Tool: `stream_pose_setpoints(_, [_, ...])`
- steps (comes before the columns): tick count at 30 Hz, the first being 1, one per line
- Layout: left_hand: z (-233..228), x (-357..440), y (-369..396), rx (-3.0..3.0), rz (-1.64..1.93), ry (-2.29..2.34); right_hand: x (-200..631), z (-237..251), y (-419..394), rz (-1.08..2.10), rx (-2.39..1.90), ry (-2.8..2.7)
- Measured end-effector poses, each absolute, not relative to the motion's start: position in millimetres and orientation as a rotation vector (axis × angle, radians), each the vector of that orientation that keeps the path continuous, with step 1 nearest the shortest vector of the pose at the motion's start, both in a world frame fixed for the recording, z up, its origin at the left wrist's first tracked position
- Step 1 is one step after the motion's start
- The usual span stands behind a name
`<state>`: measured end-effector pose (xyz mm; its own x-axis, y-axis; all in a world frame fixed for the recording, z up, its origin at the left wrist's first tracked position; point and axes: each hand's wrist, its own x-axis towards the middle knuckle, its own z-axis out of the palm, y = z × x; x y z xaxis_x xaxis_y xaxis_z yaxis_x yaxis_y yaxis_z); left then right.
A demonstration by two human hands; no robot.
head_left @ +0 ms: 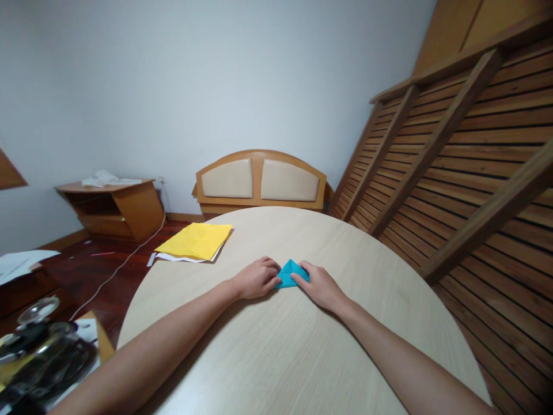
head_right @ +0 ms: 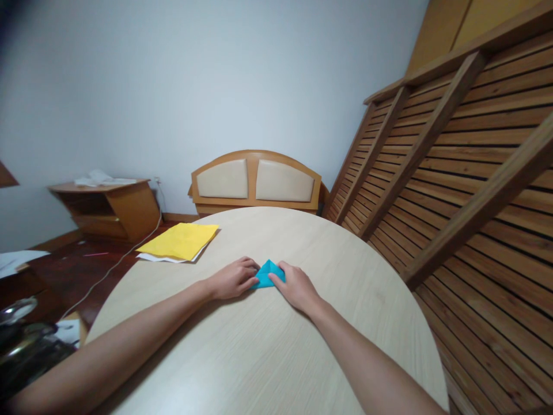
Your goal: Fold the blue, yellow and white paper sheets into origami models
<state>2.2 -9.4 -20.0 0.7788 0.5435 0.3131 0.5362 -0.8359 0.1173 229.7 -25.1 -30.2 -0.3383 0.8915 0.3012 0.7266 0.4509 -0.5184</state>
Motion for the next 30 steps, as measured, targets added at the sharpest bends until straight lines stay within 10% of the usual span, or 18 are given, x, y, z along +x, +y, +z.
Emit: stream_pose_setpoints(30, [-29,5,-12,2.980,0.398,0.863,241,-17,-33,0.105,-1.308,-2.467])
